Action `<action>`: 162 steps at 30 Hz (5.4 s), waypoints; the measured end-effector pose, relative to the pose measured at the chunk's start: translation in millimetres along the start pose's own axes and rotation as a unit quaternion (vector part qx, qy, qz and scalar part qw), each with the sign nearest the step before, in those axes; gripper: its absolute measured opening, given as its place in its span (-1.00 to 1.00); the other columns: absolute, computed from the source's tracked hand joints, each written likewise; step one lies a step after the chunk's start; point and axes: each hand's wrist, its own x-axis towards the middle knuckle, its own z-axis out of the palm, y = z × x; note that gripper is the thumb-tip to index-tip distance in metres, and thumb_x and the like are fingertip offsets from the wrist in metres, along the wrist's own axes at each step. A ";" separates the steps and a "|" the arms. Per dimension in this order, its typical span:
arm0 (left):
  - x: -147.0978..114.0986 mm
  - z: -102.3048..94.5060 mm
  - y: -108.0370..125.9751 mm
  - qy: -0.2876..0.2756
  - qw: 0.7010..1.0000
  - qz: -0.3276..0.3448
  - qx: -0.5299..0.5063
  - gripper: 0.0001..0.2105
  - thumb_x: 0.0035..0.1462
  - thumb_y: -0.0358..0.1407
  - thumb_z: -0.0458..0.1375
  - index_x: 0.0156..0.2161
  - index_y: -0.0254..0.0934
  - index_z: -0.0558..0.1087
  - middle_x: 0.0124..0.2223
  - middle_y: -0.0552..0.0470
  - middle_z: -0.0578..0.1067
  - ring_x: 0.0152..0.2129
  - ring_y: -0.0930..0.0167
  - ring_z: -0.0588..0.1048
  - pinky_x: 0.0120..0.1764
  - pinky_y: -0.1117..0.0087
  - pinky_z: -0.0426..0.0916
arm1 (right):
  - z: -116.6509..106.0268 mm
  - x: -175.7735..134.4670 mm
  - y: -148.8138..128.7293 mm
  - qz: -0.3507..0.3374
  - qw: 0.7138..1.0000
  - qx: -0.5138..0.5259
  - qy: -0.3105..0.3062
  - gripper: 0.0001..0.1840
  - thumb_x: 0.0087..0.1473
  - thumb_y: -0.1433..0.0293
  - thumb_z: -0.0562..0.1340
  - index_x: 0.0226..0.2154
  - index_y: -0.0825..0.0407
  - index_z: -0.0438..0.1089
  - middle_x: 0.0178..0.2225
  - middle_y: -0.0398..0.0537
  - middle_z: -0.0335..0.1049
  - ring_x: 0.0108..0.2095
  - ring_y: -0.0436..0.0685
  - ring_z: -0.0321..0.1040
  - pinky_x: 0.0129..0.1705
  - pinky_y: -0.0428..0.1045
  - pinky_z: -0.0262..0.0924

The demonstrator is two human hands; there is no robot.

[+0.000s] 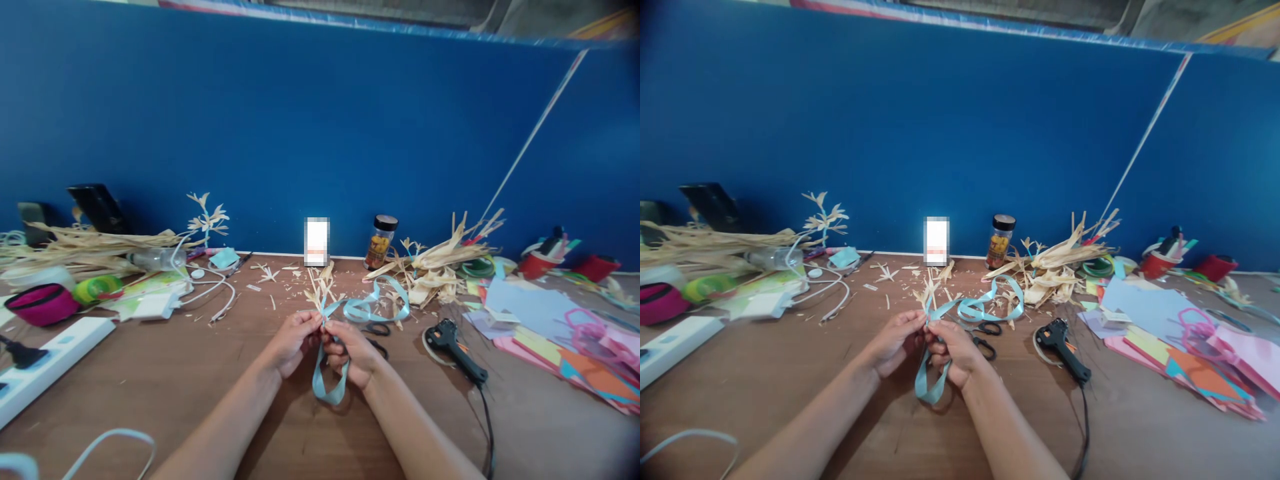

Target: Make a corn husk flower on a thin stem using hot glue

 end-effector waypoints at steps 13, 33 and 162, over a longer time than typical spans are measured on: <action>3.6 4.1 -10.4 0.110 0.994 0.015 0.025 -0.80 -0.16 -0.24 0.23 -0.42 -0.35 0.42 -0.53 0.09 0.40 -0.62 0.56 0.35 -0.51 0.55 0.24 | 5.3 3.9 4.7 -0.089 0.994 -0.003 0.063 -0.82 -0.19 0.43 0.26 -0.58 0.14 0.22 -0.65 -0.29 0.09 -0.74 -0.27 -0.24 -0.77 -0.32 -0.35; 2.4 5.0 -8.4 0.163 0.976 0.072 0.128 -0.78 -0.20 -0.21 0.24 -0.55 -0.38 0.40 -0.64 0.16 0.34 -0.73 0.64 0.20 -0.63 0.60 0.07 | 6.4 6.0 7.3 -0.094 0.988 -0.057 0.107 -0.71 -0.23 0.35 0.29 -0.62 0.10 0.14 -0.75 -0.40 -0.13 -0.76 -0.24 -0.31 -0.77 -0.27 -0.40; -61.9 13.4 -3.0 0.243 0.907 0.162 0.304 -0.80 -0.15 -0.21 0.15 -0.51 -0.35 0.39 -0.60 0.13 0.35 -0.66 0.55 0.27 -0.55 0.54 0.19 | 38.8 -36.4 18.2 -0.181 0.871 -0.449 0.091 -0.84 -0.13 0.33 0.17 -0.56 0.10 0.25 -0.65 -0.24 0.13 -0.63 -0.10 0.01 -0.58 -0.16 -0.05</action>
